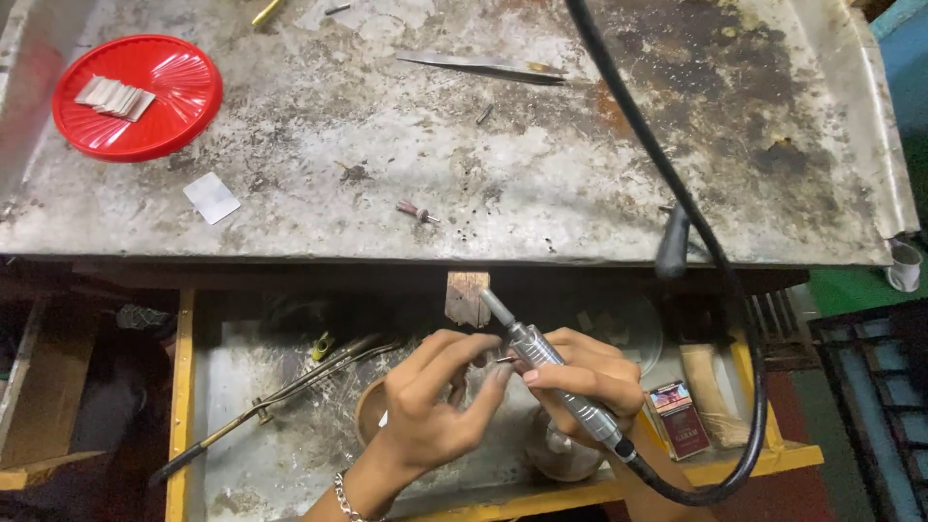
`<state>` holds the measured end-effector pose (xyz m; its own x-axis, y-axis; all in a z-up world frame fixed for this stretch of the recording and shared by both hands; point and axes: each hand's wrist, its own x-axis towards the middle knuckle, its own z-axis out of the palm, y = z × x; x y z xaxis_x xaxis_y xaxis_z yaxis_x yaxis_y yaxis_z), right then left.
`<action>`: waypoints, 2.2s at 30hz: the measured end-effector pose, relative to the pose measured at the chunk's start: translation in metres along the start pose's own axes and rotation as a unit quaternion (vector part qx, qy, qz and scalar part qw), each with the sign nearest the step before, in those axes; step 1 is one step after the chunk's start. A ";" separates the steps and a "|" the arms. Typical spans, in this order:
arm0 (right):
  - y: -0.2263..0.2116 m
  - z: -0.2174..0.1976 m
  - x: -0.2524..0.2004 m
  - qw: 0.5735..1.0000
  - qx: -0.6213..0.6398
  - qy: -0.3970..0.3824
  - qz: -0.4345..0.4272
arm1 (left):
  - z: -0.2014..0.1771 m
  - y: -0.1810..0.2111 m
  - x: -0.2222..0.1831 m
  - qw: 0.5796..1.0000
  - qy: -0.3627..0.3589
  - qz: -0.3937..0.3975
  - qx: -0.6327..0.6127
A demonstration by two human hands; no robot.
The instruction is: Polishing a small metal piece using a handheld rotary tool at a jewelry workbench.
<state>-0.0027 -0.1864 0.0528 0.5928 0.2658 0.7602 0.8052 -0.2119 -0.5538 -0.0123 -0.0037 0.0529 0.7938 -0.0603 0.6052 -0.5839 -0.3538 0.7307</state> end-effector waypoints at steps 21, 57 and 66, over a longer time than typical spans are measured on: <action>0.006 -0.002 -0.008 0.998 -0.034 0.059 0.005 | 0.008 -0.005 -0.010 0.881 -0.051 -0.342 -0.323; 0.024 0.004 -0.037 0.997 -0.049 0.046 0.039 | 0.007 -0.033 -0.008 0.862 0.004 -0.385 -0.329; 0.023 0.004 -0.037 0.999 -0.023 -0.006 0.023 | 0.007 -0.035 -0.009 0.857 0.002 -0.371 -0.358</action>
<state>-0.0060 -0.1971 0.0103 0.6302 0.2652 0.7297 0.7752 -0.2677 -0.5722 0.0024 0.0029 0.0200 0.9919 -0.0634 -0.1100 0.1257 0.3695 0.9207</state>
